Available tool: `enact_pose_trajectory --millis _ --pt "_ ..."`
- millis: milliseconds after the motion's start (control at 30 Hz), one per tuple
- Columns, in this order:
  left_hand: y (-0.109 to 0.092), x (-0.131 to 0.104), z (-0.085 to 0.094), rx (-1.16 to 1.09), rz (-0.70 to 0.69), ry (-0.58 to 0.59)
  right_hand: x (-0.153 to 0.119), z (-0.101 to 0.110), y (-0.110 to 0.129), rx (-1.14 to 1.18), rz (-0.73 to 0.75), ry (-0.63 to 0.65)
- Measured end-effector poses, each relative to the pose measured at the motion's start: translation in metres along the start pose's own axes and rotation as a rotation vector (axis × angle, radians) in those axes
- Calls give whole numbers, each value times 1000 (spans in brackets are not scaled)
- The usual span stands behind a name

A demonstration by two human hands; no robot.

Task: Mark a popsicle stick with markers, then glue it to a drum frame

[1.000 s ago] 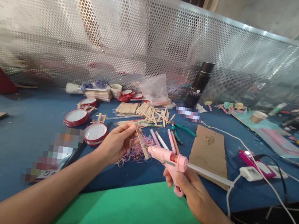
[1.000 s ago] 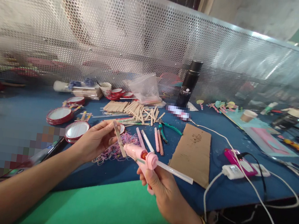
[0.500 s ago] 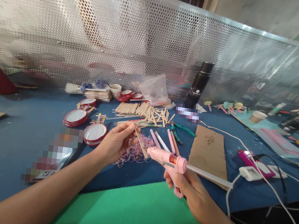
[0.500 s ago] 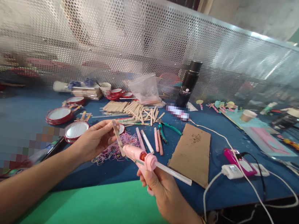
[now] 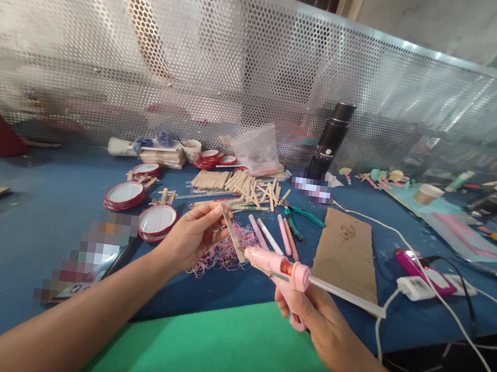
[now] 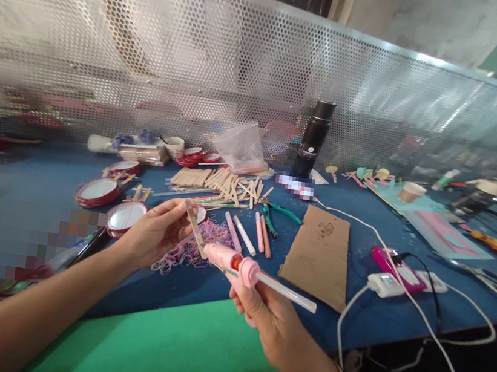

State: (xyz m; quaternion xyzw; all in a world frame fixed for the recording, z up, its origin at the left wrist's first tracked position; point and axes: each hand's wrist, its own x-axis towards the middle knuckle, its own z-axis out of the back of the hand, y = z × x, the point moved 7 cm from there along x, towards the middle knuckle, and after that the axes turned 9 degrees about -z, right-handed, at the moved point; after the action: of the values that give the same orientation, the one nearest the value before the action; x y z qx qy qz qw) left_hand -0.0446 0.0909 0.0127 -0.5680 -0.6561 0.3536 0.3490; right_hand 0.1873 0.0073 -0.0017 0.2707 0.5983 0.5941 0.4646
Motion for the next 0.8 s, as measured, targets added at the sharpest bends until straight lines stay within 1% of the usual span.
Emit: enact_pose_trajectory --millis 333,567,800 --pt "0 0 0 5 8 -21 -2 -2 3 -8 16 44" --pt "0 1 1 4 5 -21 -3 -3 3 6 10 51" --pt "-1 1 0 -8 -2 -18 -4 -3 -5 17 -12 78"
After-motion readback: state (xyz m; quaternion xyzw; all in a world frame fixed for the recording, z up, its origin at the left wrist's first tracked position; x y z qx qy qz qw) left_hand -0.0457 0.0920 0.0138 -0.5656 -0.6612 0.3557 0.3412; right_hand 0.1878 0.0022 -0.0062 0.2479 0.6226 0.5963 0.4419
